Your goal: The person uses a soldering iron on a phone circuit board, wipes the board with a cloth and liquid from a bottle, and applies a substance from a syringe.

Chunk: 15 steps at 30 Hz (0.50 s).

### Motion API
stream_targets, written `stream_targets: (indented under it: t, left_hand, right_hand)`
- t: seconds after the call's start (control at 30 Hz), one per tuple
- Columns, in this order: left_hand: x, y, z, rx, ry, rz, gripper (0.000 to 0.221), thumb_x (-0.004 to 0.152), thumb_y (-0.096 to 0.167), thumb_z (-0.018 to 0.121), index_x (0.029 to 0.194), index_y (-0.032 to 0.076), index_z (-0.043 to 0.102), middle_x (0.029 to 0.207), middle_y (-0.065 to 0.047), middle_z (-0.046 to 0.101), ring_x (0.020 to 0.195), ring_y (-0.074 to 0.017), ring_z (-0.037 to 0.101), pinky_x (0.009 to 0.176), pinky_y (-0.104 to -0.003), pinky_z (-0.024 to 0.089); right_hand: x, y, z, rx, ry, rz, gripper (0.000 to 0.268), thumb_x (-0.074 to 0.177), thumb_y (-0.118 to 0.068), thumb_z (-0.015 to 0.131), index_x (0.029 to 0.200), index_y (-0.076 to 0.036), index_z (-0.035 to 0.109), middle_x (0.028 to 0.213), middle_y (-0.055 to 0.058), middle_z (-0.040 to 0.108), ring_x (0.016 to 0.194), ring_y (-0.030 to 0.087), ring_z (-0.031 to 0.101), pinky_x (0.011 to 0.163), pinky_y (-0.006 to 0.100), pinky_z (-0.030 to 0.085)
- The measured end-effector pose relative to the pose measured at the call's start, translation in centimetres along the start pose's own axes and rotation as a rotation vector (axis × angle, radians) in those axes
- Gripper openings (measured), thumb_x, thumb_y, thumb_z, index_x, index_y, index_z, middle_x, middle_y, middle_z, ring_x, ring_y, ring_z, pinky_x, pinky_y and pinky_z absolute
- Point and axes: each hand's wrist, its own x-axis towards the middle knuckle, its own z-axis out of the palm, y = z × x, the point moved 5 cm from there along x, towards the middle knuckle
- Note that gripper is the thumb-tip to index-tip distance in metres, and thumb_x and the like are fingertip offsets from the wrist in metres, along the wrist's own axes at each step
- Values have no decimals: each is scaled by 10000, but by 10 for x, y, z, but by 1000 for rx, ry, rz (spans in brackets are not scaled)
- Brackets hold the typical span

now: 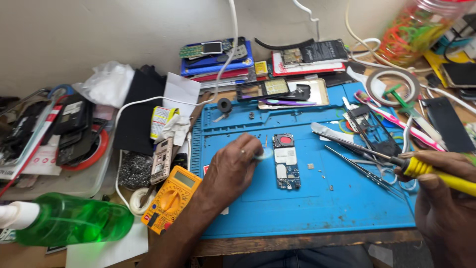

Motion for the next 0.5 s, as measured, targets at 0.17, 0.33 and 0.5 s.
stream_targets:
  t: [0.17, 0.33, 0.5]
  left_hand:
    - [-16, -15, 7, 70, -68, -20, 271, 843, -90, 624, 1072, 53, 648, 1047, -108, 677, 954, -315, 697, 823, -431, 577]
    - [-50, -30, 15, 47, -94, 29, 547, 686, -127, 586, 1207, 33, 631, 1322, -181, 621, 1203, -385, 603, 986, -460, 499]
    - [-99, -102, 63, 96, -91, 273, 477, 838, 170, 731, 1305, 176, 635, 1443, -177, 600, 1263, -310, 648, 1035, -400, 547]
  right_hand:
    - [1, -3, 7, 216, 100, -30, 302, 1177, -243, 661, 1215, 43, 575, 1103, 134, 633, 944, 199, 666, 920, 285, 601]
    - [-12, -1, -55, 225, 251, -194, 330, 1150, -262, 727, 1202, 45, 616, 1074, 144, 652, 900, 209, 675, 799, 311, 604]
    - [-40, -27, -136, 124, 428, -244, 299, 1154, -240, 728, 1096, 42, 648, 1016, 180, 701, 853, 226, 717, 720, 311, 608]
